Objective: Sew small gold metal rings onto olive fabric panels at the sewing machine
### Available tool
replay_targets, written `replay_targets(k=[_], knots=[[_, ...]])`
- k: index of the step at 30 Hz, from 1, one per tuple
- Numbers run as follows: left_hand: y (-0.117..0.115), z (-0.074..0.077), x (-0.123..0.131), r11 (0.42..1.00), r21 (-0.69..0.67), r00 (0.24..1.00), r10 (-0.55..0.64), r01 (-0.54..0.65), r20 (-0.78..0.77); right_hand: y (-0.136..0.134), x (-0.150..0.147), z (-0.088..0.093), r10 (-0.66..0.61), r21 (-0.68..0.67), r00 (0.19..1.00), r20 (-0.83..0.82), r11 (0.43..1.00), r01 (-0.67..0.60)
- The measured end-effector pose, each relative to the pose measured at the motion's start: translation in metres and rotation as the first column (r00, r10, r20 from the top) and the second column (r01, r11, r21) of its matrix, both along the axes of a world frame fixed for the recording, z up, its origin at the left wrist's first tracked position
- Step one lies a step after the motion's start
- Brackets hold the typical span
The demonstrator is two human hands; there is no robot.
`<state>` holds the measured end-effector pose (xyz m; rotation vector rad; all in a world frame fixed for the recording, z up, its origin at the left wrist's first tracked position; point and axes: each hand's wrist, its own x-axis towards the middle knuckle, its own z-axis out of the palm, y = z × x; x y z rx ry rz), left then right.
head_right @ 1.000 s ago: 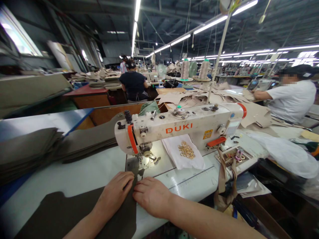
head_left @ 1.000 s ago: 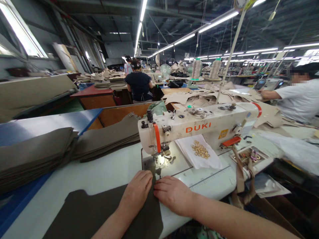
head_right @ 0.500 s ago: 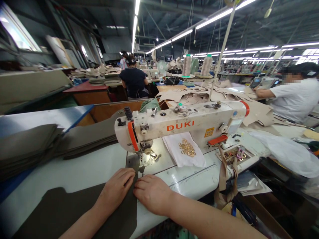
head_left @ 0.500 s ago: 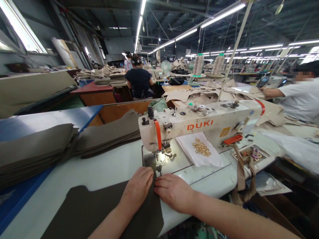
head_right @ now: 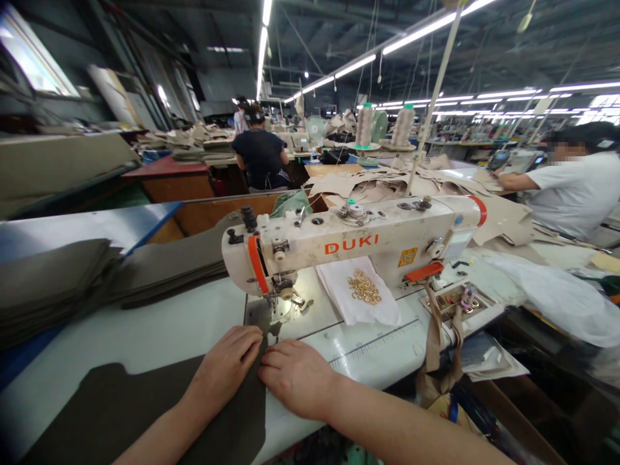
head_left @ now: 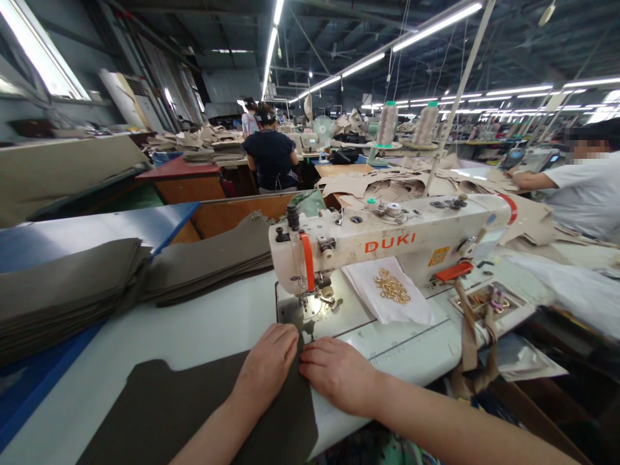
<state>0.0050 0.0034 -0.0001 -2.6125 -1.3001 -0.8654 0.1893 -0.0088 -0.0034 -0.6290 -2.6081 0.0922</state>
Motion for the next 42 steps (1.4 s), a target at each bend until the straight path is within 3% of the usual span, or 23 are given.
replay_targets(k=[15, 31, 42], knots=[[-0.001, 0.0, -0.002, 0.998, -0.054, 1.0, -0.015, 0.015, 0.009, 0.012, -0.001, 0.015, -0.065, -0.005, 0.996, 0.063, 0.998, 0.066], [-0.004, -0.001, -0.004, 1.0, 0.028, 0.999, 0.005, -0.007, 0.048, 0.016, -0.007, 0.006, -0.089, 0.029, 0.991, 0.1, 0.996, 0.087], [0.027, -0.004, 0.005, 0.999, 0.043, 0.998, -0.025, 0.022, 0.049, 0.043, 0.0, 0.002, -0.114, 0.071, 0.988, 0.105, 0.992, 0.107]])
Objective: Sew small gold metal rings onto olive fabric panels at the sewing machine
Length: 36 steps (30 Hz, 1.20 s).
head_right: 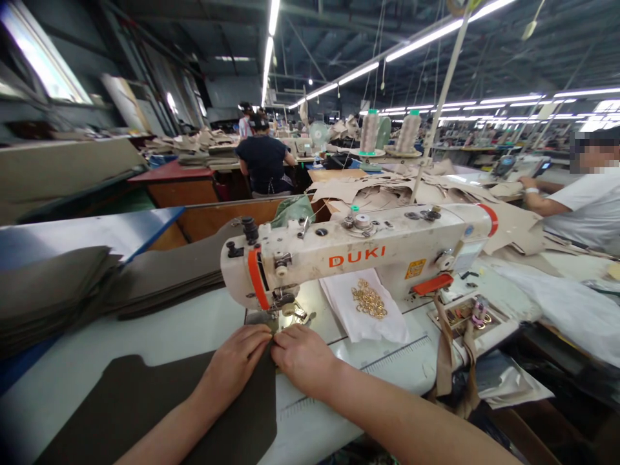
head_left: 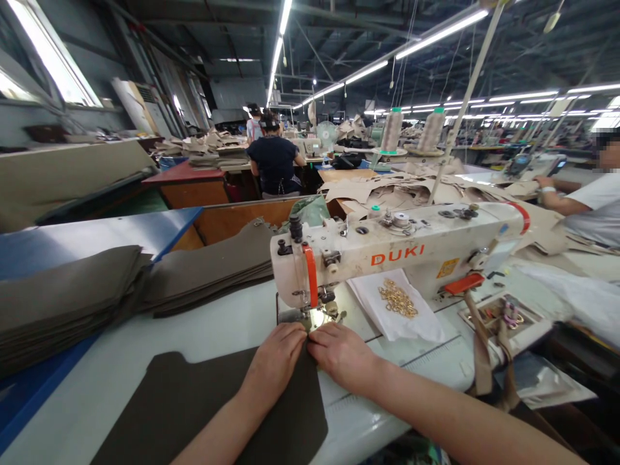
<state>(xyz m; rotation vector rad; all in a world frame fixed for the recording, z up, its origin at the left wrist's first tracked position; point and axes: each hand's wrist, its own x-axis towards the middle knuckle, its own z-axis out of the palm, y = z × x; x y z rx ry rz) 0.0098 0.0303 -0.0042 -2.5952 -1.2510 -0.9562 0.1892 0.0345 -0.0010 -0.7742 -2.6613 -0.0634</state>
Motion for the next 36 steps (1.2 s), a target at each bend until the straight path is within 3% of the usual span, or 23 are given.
replay_targets(k=[9, 16, 26, 36], knots=[[0.02, -0.002, 0.0, 1.0, -0.009, 0.999, -0.004, 0.004, 0.031, 0.017, -0.002, 0.0, -0.042, -0.03, 0.999, -0.023, 0.999, 0.042], [0.024, -0.002, -0.003, 1.0, 0.003, 0.999, -0.003, 0.002, 0.044, 0.021, -0.002, -0.008, -0.06, 0.001, 0.998, -0.031, 0.998, 0.06], [0.027, 0.0, -0.001, 1.0, -0.002, 0.998, 0.021, -0.021, 0.066, 0.022, -0.002, -0.001, -0.063, -0.012, 0.997, -0.038, 0.998, 0.063], [0.028, 0.0, -0.001, 0.997, -0.056, 0.996, 0.057, -0.053, 0.07, 0.021, -0.003, -0.005, -0.077, -0.033, 0.997, -0.024, 0.997, 0.076]])
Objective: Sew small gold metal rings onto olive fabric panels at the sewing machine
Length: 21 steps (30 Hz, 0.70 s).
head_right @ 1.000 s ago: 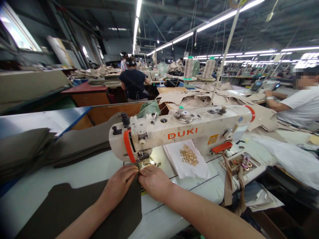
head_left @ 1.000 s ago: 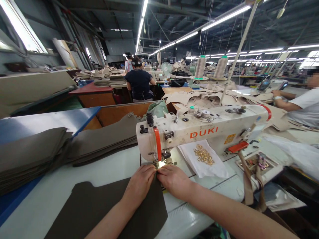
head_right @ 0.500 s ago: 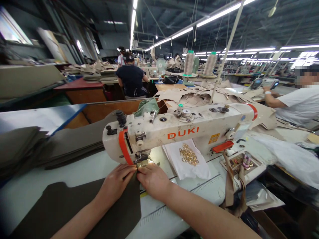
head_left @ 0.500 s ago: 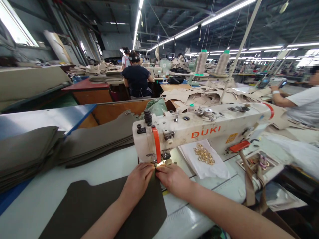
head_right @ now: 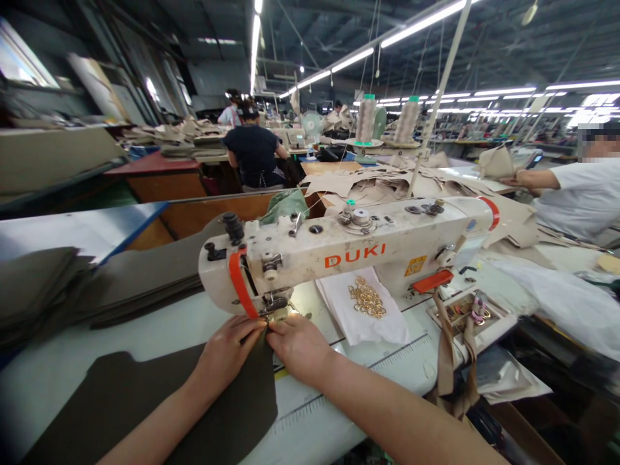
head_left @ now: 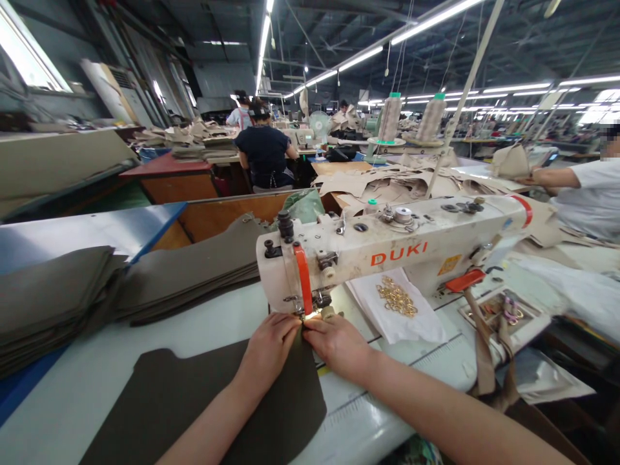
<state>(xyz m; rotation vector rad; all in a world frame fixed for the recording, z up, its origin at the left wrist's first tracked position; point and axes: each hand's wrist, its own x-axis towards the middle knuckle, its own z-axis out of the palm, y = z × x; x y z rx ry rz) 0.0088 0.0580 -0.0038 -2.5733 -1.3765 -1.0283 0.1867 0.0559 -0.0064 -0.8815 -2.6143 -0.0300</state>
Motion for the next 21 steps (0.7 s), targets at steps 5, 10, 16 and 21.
replay_targets(k=[5, 10, 16, 21], knots=[[0.001, 0.0, 0.0, 1.0, -0.009, 1.0, -0.003, 0.003, 0.001, 0.0, -0.001, -0.002, -0.011, -0.008, 1.0, -0.003, 1.0, 0.011], [-0.001, 0.0, 0.0, 1.0, -0.027, 1.0, -0.002, 0.002, -0.007, -0.005, 0.002, 0.004, -0.006, -0.011, 1.0, -0.027, 1.0, 0.005], [-0.014, -0.003, -0.004, 1.0, -0.027, 0.998, 0.005, -0.007, -0.062, -0.016, 0.008, 0.017, 0.044, -0.028, 0.998, -0.034, 0.999, -0.044], [-0.019, -0.015, -0.009, 1.0, -0.013, 0.985, -0.001, -0.001, -0.172, -0.015, 0.007, 0.017, 0.039, -0.015, 0.999, 0.004, 0.999, -0.038]])
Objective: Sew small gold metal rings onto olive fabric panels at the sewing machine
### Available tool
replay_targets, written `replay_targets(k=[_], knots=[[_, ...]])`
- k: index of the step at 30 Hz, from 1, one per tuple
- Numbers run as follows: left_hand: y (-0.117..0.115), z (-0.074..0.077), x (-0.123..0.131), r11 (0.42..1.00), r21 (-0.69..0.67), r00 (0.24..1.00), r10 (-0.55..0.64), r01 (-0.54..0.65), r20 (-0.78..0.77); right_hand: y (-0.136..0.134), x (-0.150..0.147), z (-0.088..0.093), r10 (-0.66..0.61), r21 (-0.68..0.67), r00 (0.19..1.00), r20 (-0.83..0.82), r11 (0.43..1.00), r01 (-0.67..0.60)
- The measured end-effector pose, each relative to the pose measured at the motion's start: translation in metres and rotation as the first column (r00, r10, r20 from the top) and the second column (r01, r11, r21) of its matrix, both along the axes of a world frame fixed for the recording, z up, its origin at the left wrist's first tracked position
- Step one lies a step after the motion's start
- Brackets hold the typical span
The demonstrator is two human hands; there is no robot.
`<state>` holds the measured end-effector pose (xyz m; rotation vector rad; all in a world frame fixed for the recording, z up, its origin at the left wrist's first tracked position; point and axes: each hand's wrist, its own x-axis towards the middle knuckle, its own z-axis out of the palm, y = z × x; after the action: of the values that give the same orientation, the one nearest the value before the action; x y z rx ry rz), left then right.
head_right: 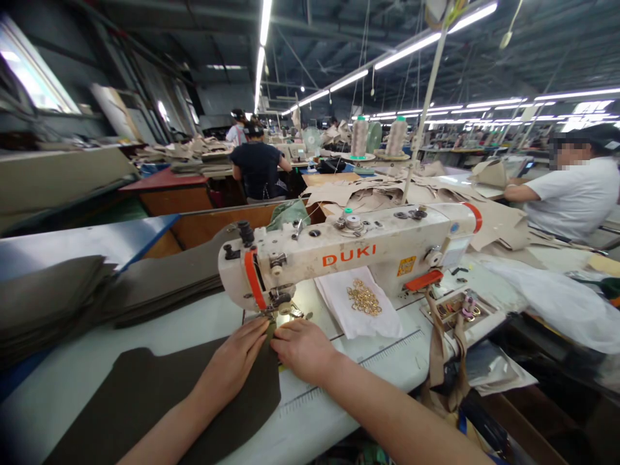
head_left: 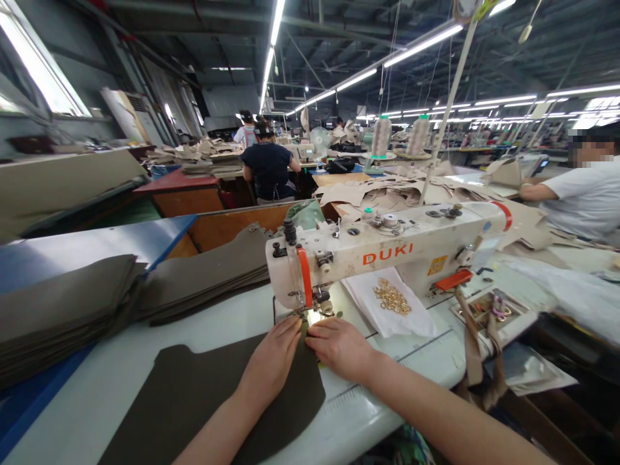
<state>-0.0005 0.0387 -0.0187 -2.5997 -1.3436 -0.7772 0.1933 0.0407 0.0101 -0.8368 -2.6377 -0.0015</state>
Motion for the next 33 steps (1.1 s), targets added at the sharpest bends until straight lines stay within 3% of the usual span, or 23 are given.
replay_targets(k=[4, 10, 19, 24, 33], knots=[[-0.001, -0.003, -0.001, 1.0, -0.01, 0.998, -0.02, 0.019, -0.062, 0.002, -0.001, -0.007, 0.003, 0.009, 1.0, -0.005, 1.0, -0.003], [-0.001, 0.007, 0.001, 0.999, -0.002, 0.989, -0.034, 0.034, -0.144, 0.007, -0.002, -0.014, 0.022, 0.052, 1.0, -0.018, 0.998, -0.022], [0.01, -0.008, -0.008, 0.999, 0.034, 0.998, -0.032, 0.034, -0.051, 0.01, -0.006, -0.013, -0.027, 0.059, 1.0, -0.012, 0.998, 0.027], [0.013, -0.004, -0.007, 0.996, 0.062, 0.996, -0.063, 0.067, -0.067, 0.011, -0.006, -0.011, -0.035, 0.06, 0.999, -0.01, 0.998, 0.035], [0.012, 0.002, -0.001, 0.998, 0.062, 0.994, -0.004, 0.011, -0.108, 0.012, -0.006, -0.01, -0.032, 0.032, 0.999, -0.01, 0.999, 0.032]])
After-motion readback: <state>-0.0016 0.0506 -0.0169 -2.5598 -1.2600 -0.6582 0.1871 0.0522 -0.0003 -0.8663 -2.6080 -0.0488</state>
